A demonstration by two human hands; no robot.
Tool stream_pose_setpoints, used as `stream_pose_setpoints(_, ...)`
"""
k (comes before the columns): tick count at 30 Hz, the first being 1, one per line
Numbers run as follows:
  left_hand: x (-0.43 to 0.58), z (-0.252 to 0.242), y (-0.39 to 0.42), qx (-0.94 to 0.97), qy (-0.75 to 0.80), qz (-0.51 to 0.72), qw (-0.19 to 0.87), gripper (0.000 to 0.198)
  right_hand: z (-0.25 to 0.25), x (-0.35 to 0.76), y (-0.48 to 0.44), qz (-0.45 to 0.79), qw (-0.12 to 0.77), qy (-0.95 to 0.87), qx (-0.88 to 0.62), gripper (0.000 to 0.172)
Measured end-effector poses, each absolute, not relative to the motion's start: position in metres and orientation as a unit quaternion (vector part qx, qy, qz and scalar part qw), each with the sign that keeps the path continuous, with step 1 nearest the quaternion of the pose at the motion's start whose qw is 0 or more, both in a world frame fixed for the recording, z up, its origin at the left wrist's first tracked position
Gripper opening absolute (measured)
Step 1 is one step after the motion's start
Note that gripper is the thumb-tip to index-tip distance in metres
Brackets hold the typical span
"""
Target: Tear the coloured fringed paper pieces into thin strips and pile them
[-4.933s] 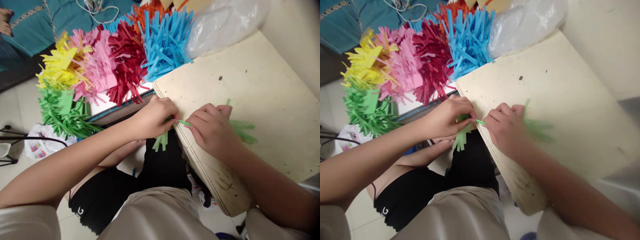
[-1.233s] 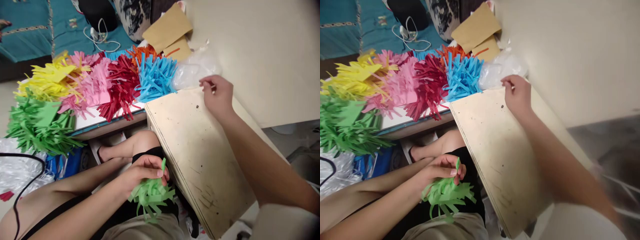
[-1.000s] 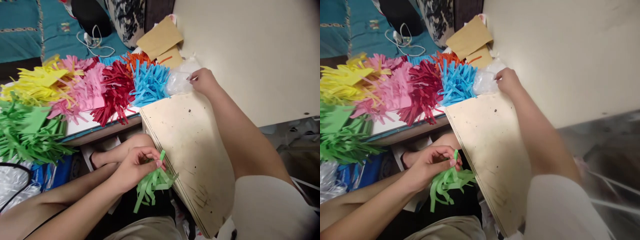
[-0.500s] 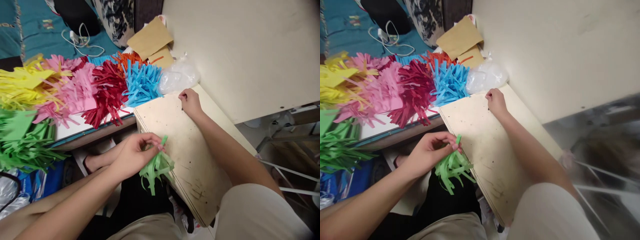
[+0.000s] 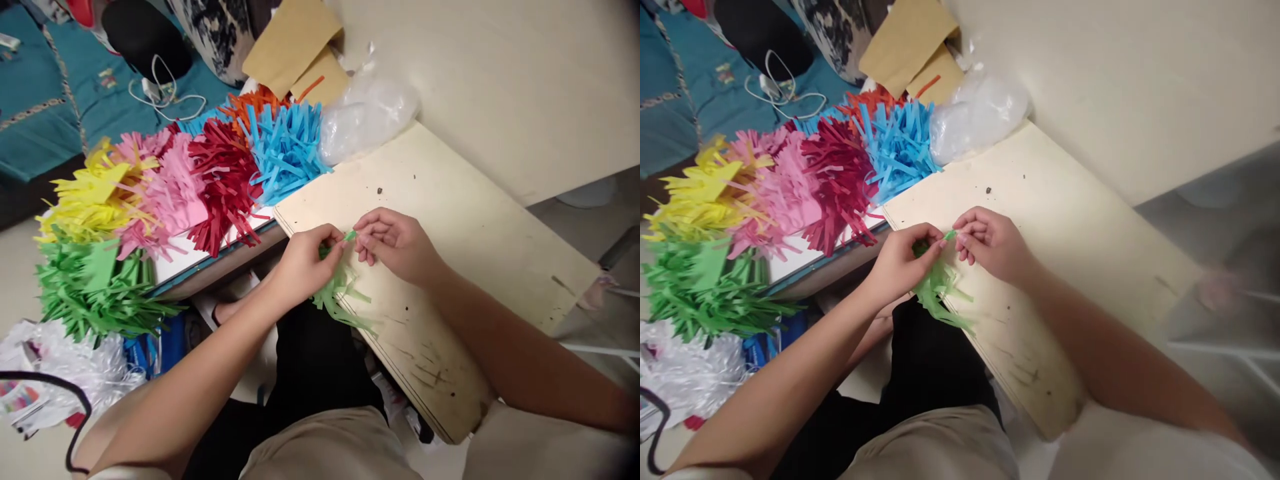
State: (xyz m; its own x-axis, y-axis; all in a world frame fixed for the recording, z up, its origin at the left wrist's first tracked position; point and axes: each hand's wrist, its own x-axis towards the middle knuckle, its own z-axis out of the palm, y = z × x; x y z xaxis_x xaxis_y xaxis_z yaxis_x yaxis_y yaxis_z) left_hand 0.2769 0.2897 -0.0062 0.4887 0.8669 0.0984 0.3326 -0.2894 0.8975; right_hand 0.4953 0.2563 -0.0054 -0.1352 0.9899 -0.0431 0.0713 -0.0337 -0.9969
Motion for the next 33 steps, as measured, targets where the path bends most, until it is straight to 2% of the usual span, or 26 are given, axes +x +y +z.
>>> stream_pose_setpoints(6, 0.272, -0.006, 0.29, 0.727, 0.399, 0.303, 0.47, 0.014, -0.009, 0.497, 0.261, 0.53, 0.434, -0.536, -0.493, 0.026)
stream_pose_setpoints(13, 0.271, -0.009, 0.286, 0.731, 0.404, 0.31, 0.454, 0.012, -0.008, 0.494, 0.258, 0.524, 0.419, -0.545, -0.503, 0.023)
stream_pose_setpoints(21, 0.271, -0.011, 0.285, 0.715, 0.407, 0.328, 0.464, 0.015, -0.008, 0.488, 0.254, 0.518, 0.445, -0.533, -0.499, 0.021)
stream_pose_setpoints(28, 0.272, -0.016, 0.283, 0.735, 0.397, 0.342, 0.431, 0.018, -0.008, 0.486, 0.253, 0.509, 0.451, -0.536, -0.5, 0.017)
stream_pose_setpoints(33, 0.271, -0.012, 0.284, 0.724, 0.393, 0.332, 0.46, 0.017, -0.007, 0.483, 0.25, 0.509, 0.457, -0.538, -0.493, 0.012)
